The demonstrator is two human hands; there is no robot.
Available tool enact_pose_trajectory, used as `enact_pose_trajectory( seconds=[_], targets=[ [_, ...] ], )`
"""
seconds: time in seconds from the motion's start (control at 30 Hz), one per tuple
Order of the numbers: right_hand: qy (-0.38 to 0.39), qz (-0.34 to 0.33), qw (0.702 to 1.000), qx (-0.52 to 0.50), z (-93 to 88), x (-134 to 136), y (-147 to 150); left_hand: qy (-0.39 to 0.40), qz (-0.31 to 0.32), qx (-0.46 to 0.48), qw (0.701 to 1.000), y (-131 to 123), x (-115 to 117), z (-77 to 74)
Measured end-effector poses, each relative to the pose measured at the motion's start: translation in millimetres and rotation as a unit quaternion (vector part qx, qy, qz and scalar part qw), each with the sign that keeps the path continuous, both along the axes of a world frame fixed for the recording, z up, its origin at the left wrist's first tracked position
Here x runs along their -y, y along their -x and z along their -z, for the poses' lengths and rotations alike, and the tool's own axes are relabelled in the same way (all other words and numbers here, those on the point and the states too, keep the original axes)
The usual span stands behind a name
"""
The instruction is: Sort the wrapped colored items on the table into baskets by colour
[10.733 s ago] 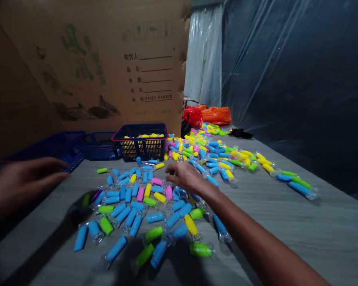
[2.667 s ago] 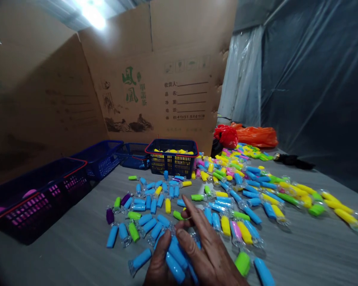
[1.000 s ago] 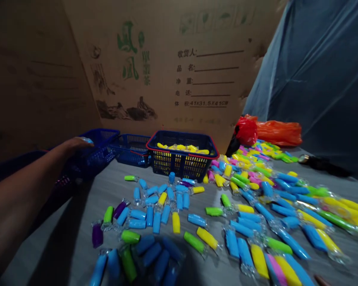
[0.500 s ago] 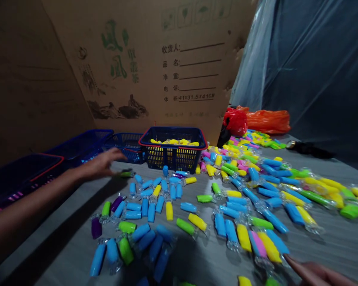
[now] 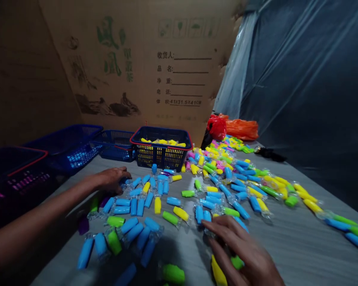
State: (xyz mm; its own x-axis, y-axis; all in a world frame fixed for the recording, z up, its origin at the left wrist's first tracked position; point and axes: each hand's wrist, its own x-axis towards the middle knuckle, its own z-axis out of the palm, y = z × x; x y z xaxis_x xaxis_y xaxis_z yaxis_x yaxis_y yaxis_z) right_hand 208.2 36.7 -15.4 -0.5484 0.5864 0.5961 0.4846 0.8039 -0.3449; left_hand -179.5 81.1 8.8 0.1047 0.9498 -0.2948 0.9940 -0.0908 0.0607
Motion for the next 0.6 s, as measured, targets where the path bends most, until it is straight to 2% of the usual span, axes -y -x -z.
enact_pose_trajectory(
  seconds=[0.07, 0.17, 0.23, 0.3, 0.43, 0.53, 0.6],
  targets=[
    [0.034, -0.061, 0.997, 0.022, -23.6, -13.0, 23.2, -0.002, -0.012, 0.011, 1.0, -0.6, 1.8, -0.2],
    [0.106, -0.067, 0.989, 0.079, -38.3, -44.3, 58.9, -0.025, -0.032, 0.04, 0.998, 0.2, 6.9, 0.9],
    [0.161, -0.03, 0.976, 0.142, -34.9, -66.7, 80.8, -0.054, -0.05, 0.073, 0.995, 1.6, 11.3, 2.8],
    [0.179, 0.024, 0.96, 0.212, -26.8, -83.6, 100.5, -0.086, -0.075, 0.118, 0.986, 3.8, 15.1, 5.6],
    [0.126, 0.112, 0.933, 0.318, -13.4, -93.8, 131.3, -0.123, -0.138, 0.247, 0.951, 7.8, 16.0, 11.6],
    [0.09, 0.128, 0.924, 0.349, -8.7, -91.9, 145.5, -0.139, -0.177, 0.34, 0.913, 5.0, 9.7, 14.1],
    [0.092, 0.126, 0.922, 0.353, -6.4, -92.4, 151.0, -0.142, -0.191, 0.377, 0.895, -1.0, 4.0, 15.0]
  ],
)
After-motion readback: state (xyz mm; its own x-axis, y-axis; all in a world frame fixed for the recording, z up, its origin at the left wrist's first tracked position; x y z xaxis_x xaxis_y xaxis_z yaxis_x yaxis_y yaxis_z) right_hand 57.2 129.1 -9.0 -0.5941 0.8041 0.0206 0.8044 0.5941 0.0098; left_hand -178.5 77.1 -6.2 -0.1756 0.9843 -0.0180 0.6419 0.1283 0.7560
